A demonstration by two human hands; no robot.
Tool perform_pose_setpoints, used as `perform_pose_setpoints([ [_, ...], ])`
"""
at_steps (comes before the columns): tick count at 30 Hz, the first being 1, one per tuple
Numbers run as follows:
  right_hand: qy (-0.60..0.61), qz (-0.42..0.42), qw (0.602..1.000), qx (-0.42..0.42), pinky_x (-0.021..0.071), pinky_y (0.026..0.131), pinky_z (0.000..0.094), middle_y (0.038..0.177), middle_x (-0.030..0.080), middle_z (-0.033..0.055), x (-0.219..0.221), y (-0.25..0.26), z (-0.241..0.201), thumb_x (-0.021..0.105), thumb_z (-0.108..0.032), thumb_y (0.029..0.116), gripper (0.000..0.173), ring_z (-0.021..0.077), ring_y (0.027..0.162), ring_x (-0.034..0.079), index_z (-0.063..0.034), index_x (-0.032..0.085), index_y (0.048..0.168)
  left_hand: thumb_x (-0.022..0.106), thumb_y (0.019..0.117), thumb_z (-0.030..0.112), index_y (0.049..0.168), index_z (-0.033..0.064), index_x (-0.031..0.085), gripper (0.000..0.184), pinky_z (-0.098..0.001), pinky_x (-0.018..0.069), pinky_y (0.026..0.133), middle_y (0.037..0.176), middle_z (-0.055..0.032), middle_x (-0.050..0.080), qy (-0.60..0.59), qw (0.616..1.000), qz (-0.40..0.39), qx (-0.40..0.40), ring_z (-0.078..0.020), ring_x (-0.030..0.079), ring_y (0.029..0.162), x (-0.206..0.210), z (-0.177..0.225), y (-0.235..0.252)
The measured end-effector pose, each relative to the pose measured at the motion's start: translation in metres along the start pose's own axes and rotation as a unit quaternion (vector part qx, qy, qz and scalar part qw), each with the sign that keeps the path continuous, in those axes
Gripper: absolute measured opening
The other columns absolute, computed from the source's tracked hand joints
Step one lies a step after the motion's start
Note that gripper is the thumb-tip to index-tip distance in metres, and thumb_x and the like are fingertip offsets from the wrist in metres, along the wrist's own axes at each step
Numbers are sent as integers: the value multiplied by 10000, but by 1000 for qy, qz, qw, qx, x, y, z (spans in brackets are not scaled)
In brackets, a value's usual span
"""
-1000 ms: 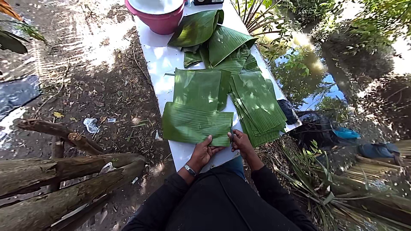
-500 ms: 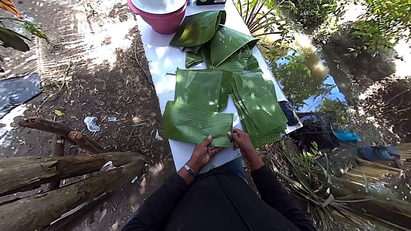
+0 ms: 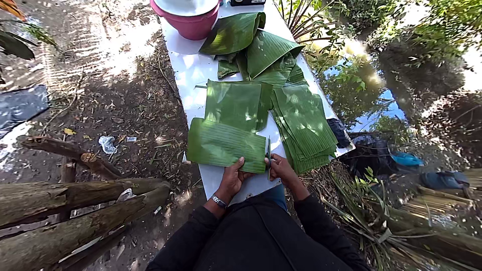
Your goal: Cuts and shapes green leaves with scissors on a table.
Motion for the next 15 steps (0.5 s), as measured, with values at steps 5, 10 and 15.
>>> perform_pose_setpoints([
  [5, 12, 12, 998, 59, 473, 400, 281, 770, 598, 80, 10, -14, 0, 630, -243, 1029, 627, 111, 416, 460, -109, 290, 1537, 481, 1072, 98, 1307, -12, 479, 259, -446, 632, 678, 1049, -224, 703, -18, 999, 43, 9, -315, 739, 833, -7, -2, 2],
  [10, -481, -43, 876, 3, 551, 713, 539, 905, 700, 56, 13, -29, -8, 750, -588, 783, 1148, 259, 758, 671, -172, 121, 1649, 485, 1070, 77, 1367, 6, 421, 312, -432, 621, 663, 1060, -207, 673, -39, 982, 130, 134, -283, 721, 827, -18, 27, 1],
  [15, -581, 0, 810, -78, 557, 769, 547, 1263, 633, 137, 17, -40, -31, 765, -646, 703, 1182, 317, 991, 674, -214, 206, 1652, 487, 1076, 92, 1349, -6, 444, 294, -434, 624, 680, 1045, -195, 677, -53, 967, 145, 204, -279, 721, 826, -20, 39, -3],
])
Point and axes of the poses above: each hand's wrist, its own y-axis towards the middle knuckle, its own x-axis out of the palm, z = x × y, the point moved 7 cm from there along y, towards the middle knuckle
